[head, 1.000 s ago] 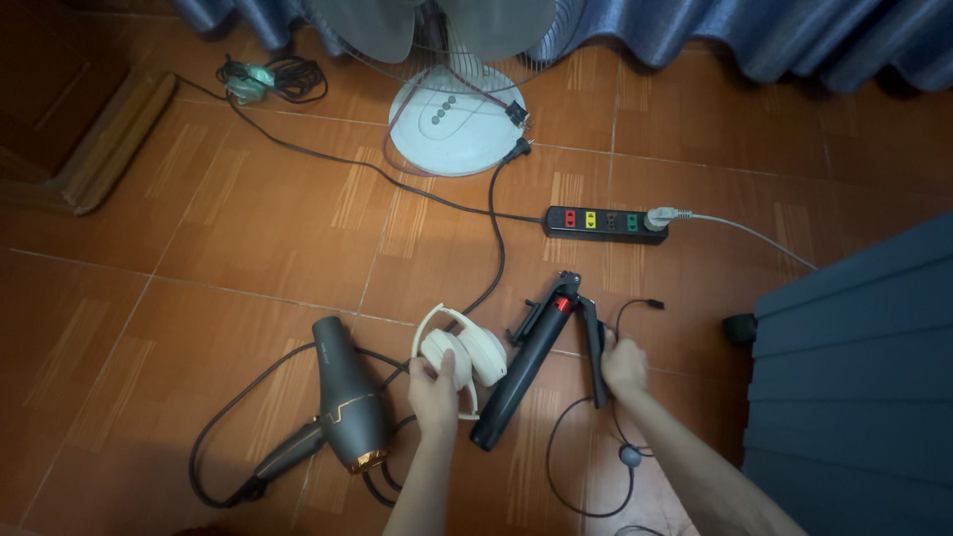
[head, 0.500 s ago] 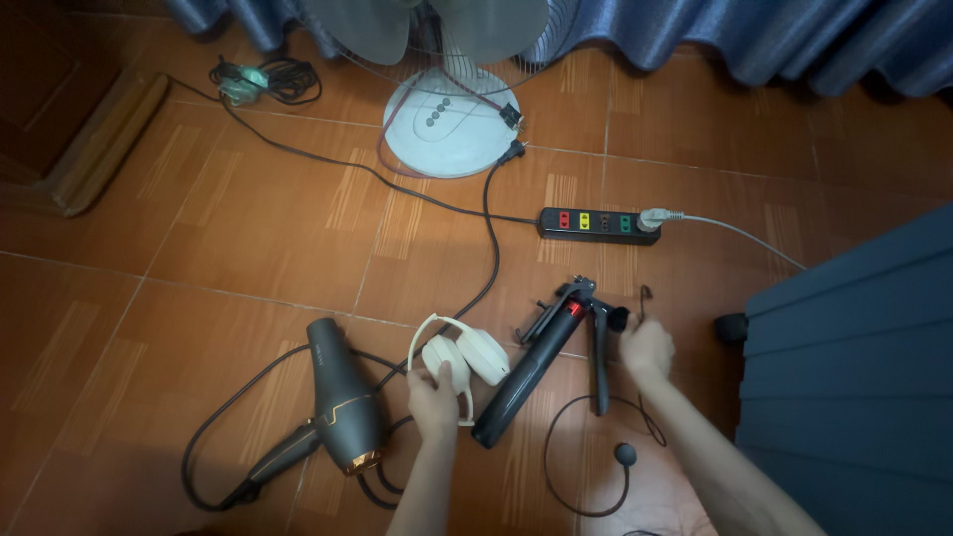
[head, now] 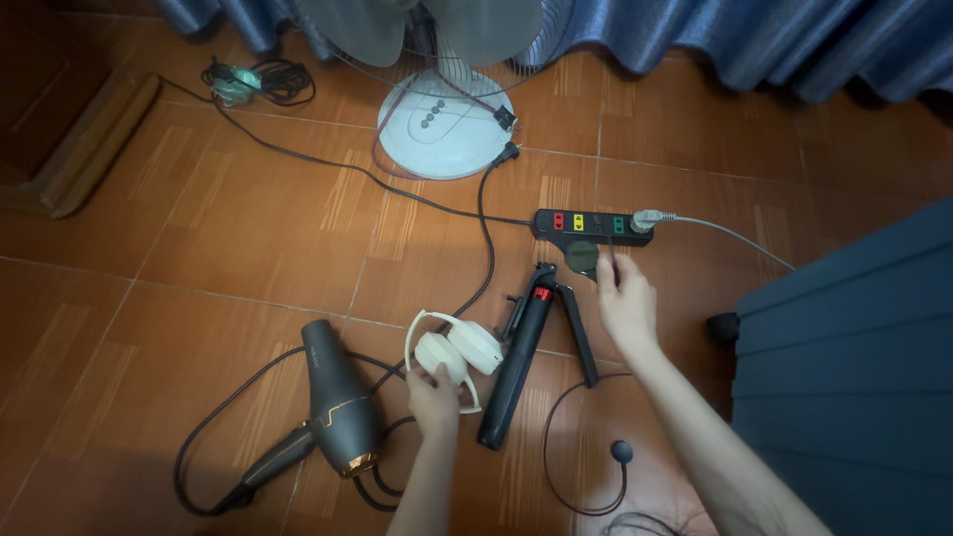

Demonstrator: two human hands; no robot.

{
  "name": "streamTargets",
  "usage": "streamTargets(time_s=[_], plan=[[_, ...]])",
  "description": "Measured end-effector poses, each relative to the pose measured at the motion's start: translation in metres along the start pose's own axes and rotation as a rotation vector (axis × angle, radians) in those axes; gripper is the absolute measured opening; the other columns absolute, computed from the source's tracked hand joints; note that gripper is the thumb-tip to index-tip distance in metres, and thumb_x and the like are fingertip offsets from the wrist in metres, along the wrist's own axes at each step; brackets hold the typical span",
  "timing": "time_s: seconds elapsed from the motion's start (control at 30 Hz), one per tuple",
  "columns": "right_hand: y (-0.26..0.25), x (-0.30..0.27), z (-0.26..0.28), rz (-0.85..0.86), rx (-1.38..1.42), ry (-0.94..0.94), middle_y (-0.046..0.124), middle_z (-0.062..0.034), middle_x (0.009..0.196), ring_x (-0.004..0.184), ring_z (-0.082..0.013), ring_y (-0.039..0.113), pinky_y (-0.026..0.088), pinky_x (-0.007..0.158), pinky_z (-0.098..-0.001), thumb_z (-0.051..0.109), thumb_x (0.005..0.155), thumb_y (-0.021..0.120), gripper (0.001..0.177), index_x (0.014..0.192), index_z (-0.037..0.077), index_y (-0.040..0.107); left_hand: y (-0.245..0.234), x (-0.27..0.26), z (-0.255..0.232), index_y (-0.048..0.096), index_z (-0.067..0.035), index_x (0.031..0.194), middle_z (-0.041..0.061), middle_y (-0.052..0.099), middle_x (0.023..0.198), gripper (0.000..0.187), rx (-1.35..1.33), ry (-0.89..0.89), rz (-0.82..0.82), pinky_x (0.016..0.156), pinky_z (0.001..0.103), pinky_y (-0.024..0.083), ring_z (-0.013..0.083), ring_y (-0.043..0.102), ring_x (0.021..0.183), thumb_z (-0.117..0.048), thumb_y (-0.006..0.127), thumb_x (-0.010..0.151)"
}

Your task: The person plugs a charging cable into a white charging case, opens the case to reveal earbuds, then closes it and places it on the floor. They then pick up a tripod and headphones, move them to another area, and later sit on the floor to sort through a box of tangled cables.

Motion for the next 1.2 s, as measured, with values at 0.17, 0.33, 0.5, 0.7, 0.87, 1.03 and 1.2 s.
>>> streamTargets(time_s=[0.17, 0.33, 0.5, 0.7, 0.87, 1.03, 1.2], plan=[[0.031, -0.021, -0.004, 0.4, 0.699, 0.247, 0.058, 0.001, 0.072, 0.058, -0.0081, 0.051, 0.041, 0.052, -0.0231, 0.03, 0.106, 0.058, 0.027, 0.109, 0.005, 0.067, -0.013, -0.029, -0.038, 0.046, 0.005, 0.135, 0.027, 0.059, 0.126, 0.063, 0.293, 0.357, -0.36, 0.081, 0.046, 0.057, 0.0392, 0.067, 0.103, -0.022, 0.073, 0.084], [0.06, -0.048, -0.022, 0.533, 0.741, 0.325, 0.06, 0.0032, 0.072, 0.058, -0.0059, 0.052, 0.041, 0.052, -0.0216, 0.029, 0.101, 0.06, 0.025, 0.11, 0.007, 0.068, 0.011, -0.058, -0.087, 0.055, 0.0, 0.133, 0.021, 0.065, 0.121, 0.051, 0.285, 0.524, -0.223, 0.09, 0.046, 0.052, 0.0358, 0.064, 0.111, -0.038, 0.058, 0.099], [0.074, -0.067, -0.005, 0.587, 0.687, 0.203, 0.064, 0.0025, 0.074, 0.06, -0.0055, 0.055, 0.044, 0.054, -0.0207, 0.031, 0.103, 0.061, 0.029, 0.109, 0.004, 0.071, 0.084, -0.069, -0.092, 0.051, -0.003, 0.126, 0.018, 0.071, 0.11, 0.062, -0.427, -0.297, 0.574, 0.084, 0.035, 0.057, 0.0261, 0.071, 0.1, -0.061, 0.04, 0.107], [0.06, -0.078, 0.008, 0.611, 0.584, 0.415, 0.062, -0.0016, 0.068, 0.049, -0.0125, 0.052, 0.04, 0.045, -0.027, 0.032, 0.099, 0.058, 0.036, 0.123, 0.01, 0.075, 0.085, -0.068, -0.126, 0.064, -0.008, 0.117, 0.007, 0.072, 0.103, 0.043, -0.425, -0.03, 0.545, 0.077, 0.035, 0.057, 0.0184, 0.071, 0.091, -0.044, 0.048, 0.102], [0.051, -0.057, 0.028, 0.641, 0.617, 0.239, 0.069, -0.0022, 0.071, 0.057, -0.0083, 0.063, 0.049, 0.055, -0.0229, 0.03, 0.105, 0.056, 0.035, 0.115, 0.001, 0.074, 0.076, -0.078, -0.163, 0.063, -0.006, 0.112, 0.007, 0.07, 0.092, 0.042, -0.494, -0.015, 0.743, 0.075, 0.033, 0.055, 0.0178, 0.069, 0.085, -0.045, 0.051, 0.105], [0.048, -0.067, 0.043, 0.688, 0.411, 0.118, 0.067, -0.0013, 0.065, 0.051, -0.0091, 0.058, 0.045, 0.048, -0.0256, 0.026, 0.098, 0.055, 0.031, 0.109, 0.005, 0.076, 0.076, -0.102, -0.187, 0.064, -0.002, 0.107, 0.008, 0.07, 0.086, 0.044, -0.406, -0.094, 0.82, 0.07, 0.04, 0.056, 0.0214, 0.068, 0.076, -0.044, 0.055, 0.099], [0.023, -0.082, 0.021, 0.64, 0.24, 0.076, 0.065, -0.0011, 0.066, 0.058, -0.0084, 0.048, 0.04, 0.055, -0.0274, 0.037, 0.096, 0.068, 0.033, 0.099, 0.008, 0.082, 0.045, -0.077, -0.247, 0.063, -0.001, 0.112, 0.01, 0.067, 0.09, 0.046, -0.75, 0.104, 0.695, 0.076, 0.038, 0.056, 0.022, 0.066, 0.079, -0.045, 0.056, 0.101]])
Point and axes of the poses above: each hand's wrist, its own x-axis towards the middle knuckle, its own y-axis out of the palm, z = x × y, the point moved 6 cm from there along x, towards the middle knuckle
